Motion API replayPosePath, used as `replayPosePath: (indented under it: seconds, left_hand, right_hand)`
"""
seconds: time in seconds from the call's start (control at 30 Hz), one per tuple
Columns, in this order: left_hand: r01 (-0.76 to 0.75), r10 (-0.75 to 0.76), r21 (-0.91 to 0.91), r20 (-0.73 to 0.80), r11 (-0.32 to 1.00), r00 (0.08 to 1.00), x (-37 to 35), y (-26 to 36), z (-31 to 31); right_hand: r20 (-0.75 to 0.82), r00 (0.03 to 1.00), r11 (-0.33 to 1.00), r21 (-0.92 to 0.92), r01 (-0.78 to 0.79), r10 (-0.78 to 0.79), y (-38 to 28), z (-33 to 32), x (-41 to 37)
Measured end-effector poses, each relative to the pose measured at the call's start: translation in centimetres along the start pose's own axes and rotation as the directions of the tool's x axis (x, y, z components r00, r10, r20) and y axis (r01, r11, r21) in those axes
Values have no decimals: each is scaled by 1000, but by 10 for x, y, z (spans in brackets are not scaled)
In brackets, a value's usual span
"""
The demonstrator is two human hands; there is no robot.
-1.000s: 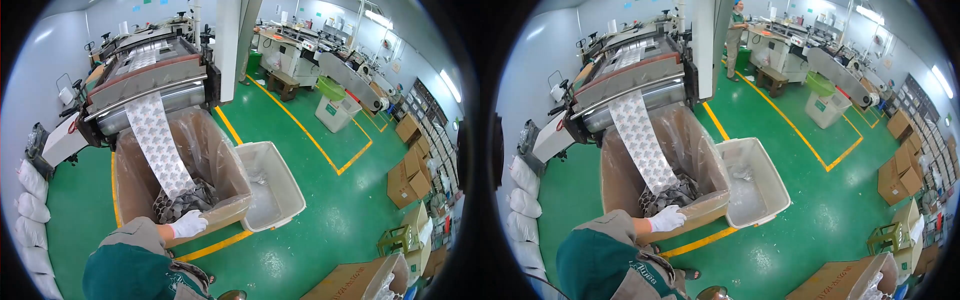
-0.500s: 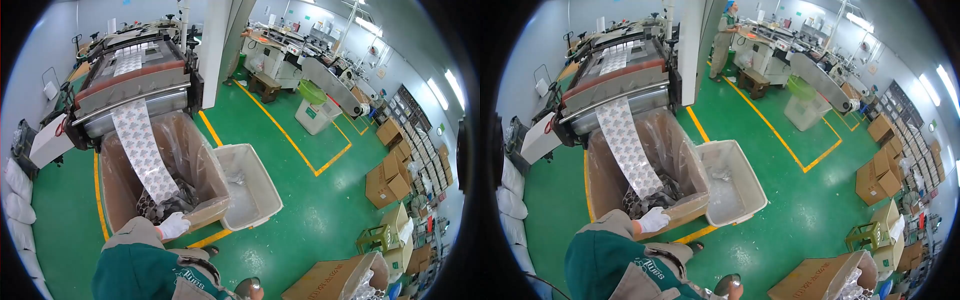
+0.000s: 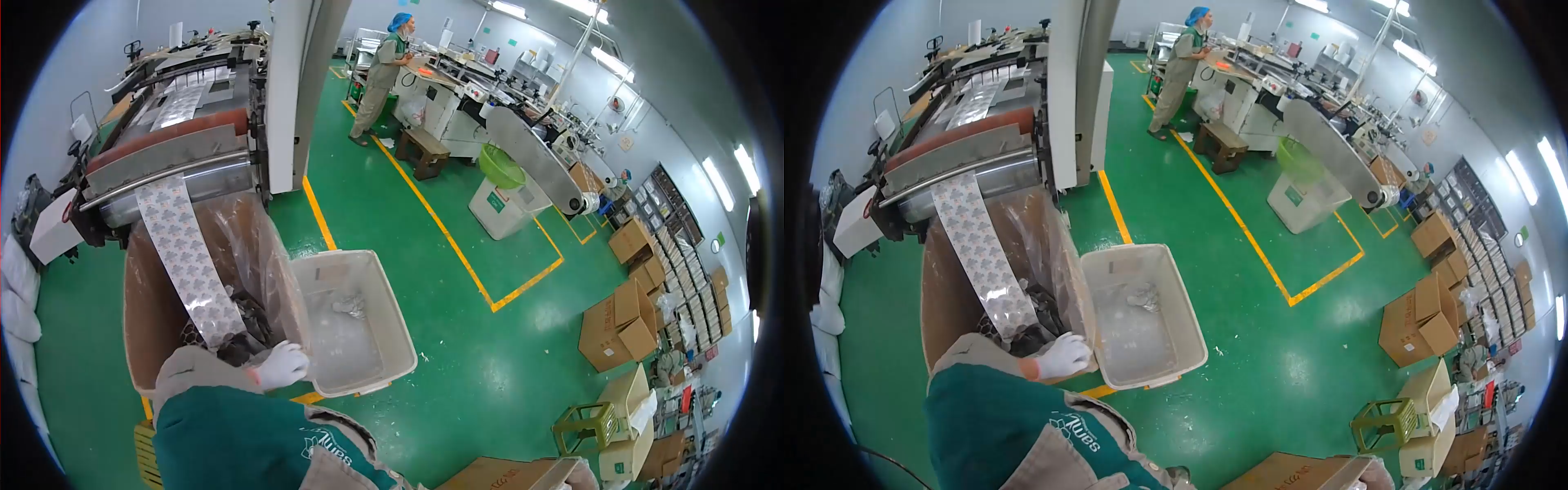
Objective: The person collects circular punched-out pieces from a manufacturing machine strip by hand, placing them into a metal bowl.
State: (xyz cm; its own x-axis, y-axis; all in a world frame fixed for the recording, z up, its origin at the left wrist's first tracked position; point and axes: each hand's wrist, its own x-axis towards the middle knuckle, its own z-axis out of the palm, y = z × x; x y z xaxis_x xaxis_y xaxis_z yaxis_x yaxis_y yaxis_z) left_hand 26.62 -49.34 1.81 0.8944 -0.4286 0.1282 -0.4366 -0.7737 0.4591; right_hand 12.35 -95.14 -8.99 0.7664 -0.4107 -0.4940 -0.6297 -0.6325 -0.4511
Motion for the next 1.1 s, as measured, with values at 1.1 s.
replayPosePath:
  seconds: [1.1]
  left_hand:
    - [666, -623, -244, 236, 705, 746, 579, 239, 331]
  right_hand:
    - [-19, 993, 982, 143, 121, -119, 45, -411, 504]
